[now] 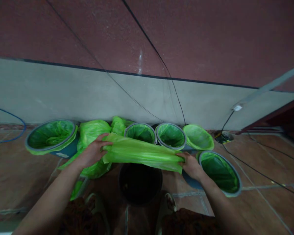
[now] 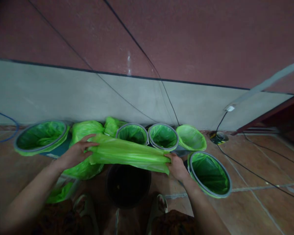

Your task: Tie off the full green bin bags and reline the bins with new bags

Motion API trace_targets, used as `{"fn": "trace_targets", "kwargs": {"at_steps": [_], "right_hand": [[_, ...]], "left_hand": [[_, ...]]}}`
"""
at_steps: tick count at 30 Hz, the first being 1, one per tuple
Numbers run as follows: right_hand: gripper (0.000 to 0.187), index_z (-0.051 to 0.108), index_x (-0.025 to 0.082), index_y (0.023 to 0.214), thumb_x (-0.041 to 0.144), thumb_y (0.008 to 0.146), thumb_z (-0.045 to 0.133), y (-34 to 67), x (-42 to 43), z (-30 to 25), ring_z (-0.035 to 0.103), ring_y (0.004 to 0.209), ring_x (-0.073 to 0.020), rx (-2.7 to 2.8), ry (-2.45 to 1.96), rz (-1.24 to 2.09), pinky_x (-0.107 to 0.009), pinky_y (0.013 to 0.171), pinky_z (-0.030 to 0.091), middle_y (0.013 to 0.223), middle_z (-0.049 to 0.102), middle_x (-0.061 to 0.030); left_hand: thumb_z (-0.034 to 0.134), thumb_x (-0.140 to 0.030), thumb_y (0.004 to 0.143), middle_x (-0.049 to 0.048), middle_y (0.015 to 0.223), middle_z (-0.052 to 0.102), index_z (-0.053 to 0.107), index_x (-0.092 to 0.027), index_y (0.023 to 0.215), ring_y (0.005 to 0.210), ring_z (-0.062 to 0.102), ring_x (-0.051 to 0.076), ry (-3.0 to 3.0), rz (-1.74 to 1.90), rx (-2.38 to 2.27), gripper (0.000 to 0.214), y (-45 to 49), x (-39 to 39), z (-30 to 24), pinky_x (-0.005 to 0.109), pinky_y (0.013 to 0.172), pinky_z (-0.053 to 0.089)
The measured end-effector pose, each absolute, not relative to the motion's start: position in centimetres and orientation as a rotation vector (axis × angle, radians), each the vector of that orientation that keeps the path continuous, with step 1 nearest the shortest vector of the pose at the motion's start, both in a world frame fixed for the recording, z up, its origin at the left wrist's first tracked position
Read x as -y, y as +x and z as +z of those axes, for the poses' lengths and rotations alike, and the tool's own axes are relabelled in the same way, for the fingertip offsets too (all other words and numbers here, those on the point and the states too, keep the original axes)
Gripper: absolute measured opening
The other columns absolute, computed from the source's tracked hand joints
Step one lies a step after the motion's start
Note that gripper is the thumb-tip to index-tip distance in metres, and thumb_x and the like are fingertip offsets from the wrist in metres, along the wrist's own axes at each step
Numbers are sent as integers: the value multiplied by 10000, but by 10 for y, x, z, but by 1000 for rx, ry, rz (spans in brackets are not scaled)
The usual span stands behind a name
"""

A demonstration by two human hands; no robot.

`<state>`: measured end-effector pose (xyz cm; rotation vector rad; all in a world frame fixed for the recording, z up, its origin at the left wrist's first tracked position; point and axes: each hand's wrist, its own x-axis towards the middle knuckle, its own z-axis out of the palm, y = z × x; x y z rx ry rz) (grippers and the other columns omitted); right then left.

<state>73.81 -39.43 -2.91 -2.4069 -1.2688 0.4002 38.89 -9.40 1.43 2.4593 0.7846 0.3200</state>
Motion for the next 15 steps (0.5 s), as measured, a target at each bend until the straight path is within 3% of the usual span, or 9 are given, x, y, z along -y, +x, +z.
{"fn": "trace_targets", "kwargs": {"at_steps": [5, 8, 12, 15], "right_hand": [[182, 716, 189, 812, 242, 752, 552, 749, 396, -29, 622, 877, -218, 1128, -2409, 383, -349, 878, 455, 933, 668, -79], [193, 692, 196, 803, 355, 715, 629, 751, 394, -25, 624, 896, -220, 807, -2068, 514, -353, 869, 474, 910, 689, -56], [256, 645, 204, 799, 414, 662, 697, 744, 385, -21, 651, 799, -203, 401, -1544, 681, -349, 781, 520, 815, 699, -30], [263, 616, 195, 795, 438, 703, 663, 736, 378, -17, 643, 750, -197, 413, -1564, 515, -339, 722, 527, 804, 695, -40]], "left_hand": [[542, -196, 663, 113, 1317, 557, 694, -172, 848, 1247, 488, 267, 2522, 407, -990, 241, 398, 95, -3, 385, 1075, 381], [591, -250, 609, 77, 1115, 668, 648, -203, 711, 1179, 526, 277, 2261, 633, -1135, 126, 401, 93, 1, 405, 1047, 396], [618, -396, 607, 50, 865, 686, 627, -187, 808, 839, 634, 234, 1508, 803, -1132, 290, 413, 102, 6, 368, 801, 513], [580, -427, 682, 26, 737, 642, 599, -169, 881, 702, 616, 193, 1420, 854, -1110, 326, 422, 113, 6, 329, 710, 507]]}}
